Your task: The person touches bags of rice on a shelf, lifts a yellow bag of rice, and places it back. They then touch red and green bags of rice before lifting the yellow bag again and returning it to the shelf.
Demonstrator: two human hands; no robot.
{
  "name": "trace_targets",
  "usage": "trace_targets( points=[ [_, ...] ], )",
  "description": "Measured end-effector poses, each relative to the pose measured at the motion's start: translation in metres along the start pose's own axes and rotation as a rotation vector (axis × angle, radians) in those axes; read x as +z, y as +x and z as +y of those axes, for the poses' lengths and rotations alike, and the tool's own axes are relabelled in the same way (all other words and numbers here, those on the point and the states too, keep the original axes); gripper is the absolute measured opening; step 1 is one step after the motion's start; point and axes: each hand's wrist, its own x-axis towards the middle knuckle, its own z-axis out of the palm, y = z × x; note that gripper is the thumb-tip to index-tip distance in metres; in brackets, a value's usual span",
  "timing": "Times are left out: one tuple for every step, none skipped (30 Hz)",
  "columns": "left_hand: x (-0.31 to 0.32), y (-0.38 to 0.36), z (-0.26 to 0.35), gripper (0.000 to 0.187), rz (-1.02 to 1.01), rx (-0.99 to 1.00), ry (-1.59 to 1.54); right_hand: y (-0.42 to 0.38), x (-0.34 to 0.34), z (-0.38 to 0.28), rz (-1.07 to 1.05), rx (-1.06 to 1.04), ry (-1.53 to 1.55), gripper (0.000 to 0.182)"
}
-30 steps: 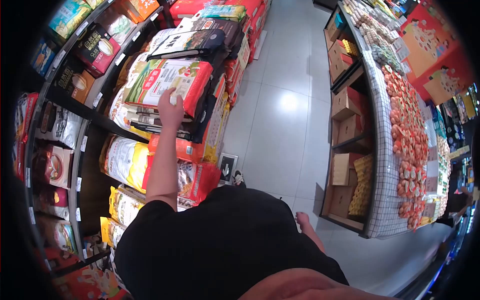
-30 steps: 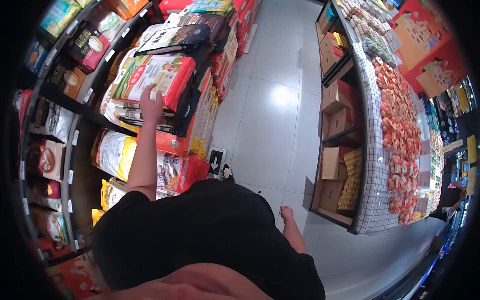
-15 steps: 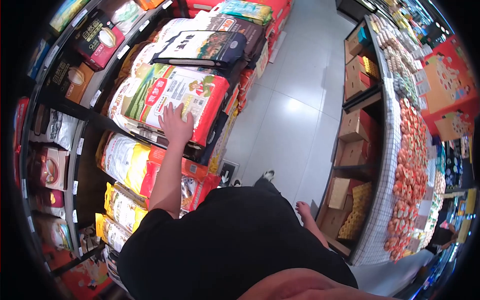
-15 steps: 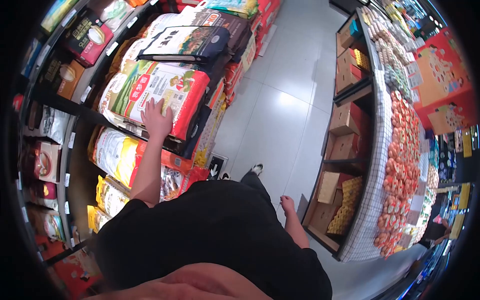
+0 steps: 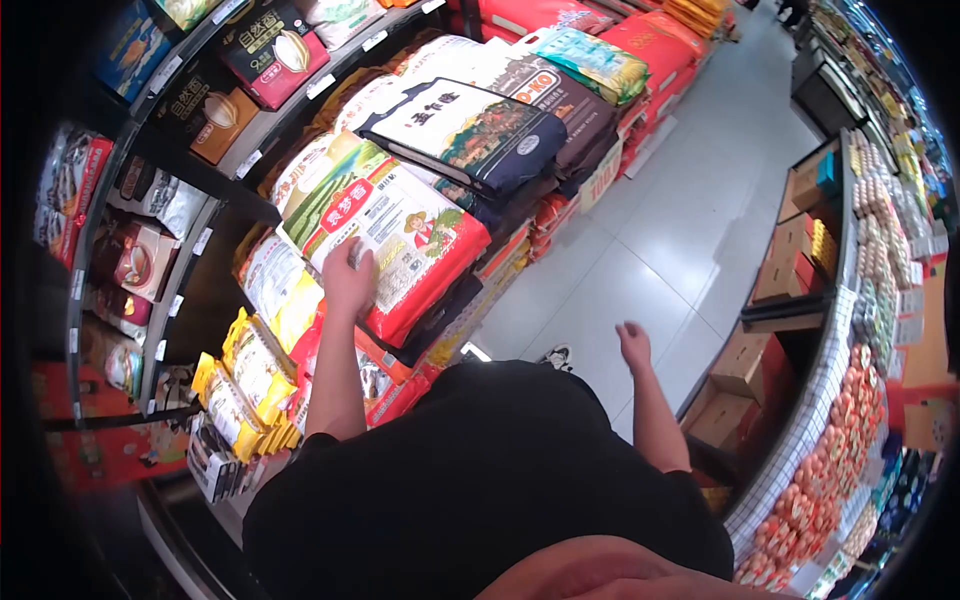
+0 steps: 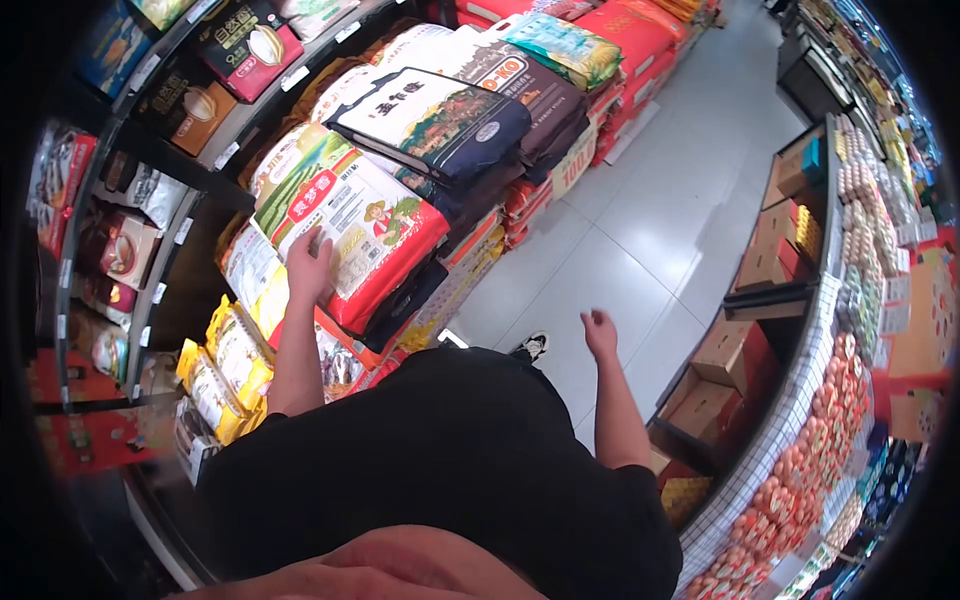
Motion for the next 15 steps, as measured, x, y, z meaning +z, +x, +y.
trace_targets(
  points=[
    [0.004, 0.004, 0.005, 0.055, 0.110, 0.013, 0.135, 0.027, -0.006, -0.031, 0.001, -0.096, -0.024, 0.056],
    [0.010, 0.007, 0.010, 0.057, 0.215, 0.027, 0.266, 0.048, -0.015, -0.072, -0.008, -0.176, -0.050, 0.059],
    [0.018, 0.009, 0.011, 0.060, 0.317, 0.039, 0.396, 0.072, -0.017, -0.105, 0.010, -0.290, -0.071, 0.059],
    [0.028, 0.012, 0.002, 0.065, 0.287, 0.018, 0.512, 0.093, -0.016, -0.134, 0.023, -0.402, -0.094, 0.059],
    [0.031, 0.010, 0.007, 0.066, 0.270, -0.003, 0.538, 0.107, -0.017, -0.166, 0.032, -0.494, -0.068, 0.059],
    [0.030, 0.011, 0.017, 0.066, 0.260, -0.025, 0.559, 0.120, -0.017, -0.205, 0.043, -0.594, -0.041, 0.058],
    [0.029, 0.012, 0.023, 0.066, 0.255, -0.053, 0.576, 0.130, -0.015, -0.243, 0.032, -0.673, 0.007, 0.058],
    [0.029, 0.012, 0.022, 0.065, 0.259, -0.051, 0.565, 0.138, -0.011, -0.278, 0.018, -0.754, 0.054, 0.058],
    [0.029, 0.011, 0.023, 0.064, 0.260, -0.055, 0.553, 0.148, -0.007, -0.313, 0.007, -0.830, 0.057, 0.058],
    [0.027, 0.012, 0.023, 0.063, 0.264, -0.056, 0.540, 0.156, 0.001, -0.345, 0.000, -0.907, 0.064, 0.058],
    [0.026, 0.013, 0.023, 0.062, 0.268, -0.052, 0.527, 0.162, 0.014, -0.372, 0.094, -0.997, -0.005, 0.060],
    [0.026, 0.013, 0.023, 0.061, 0.277, -0.063, 0.523, 0.163, 0.023, -0.400, 0.076, -1.052, -0.060, 0.060],
    [0.026, 0.014, 0.024, 0.061, 0.278, -0.073, 0.523, 0.162, 0.034, -0.424, 0.064, -1.101, -0.116, 0.060],
    [0.025, 0.014, 0.026, 0.061, 0.276, -0.078, 0.522, 0.163, 0.051, -0.441, 0.040, -1.155, -0.149, 0.059],
    [0.024, 0.016, 0.027, 0.061, 0.275, -0.081, 0.517, 0.162, 0.068, -0.456, 0.019, -1.209, -0.185, 0.059]
  ],
)
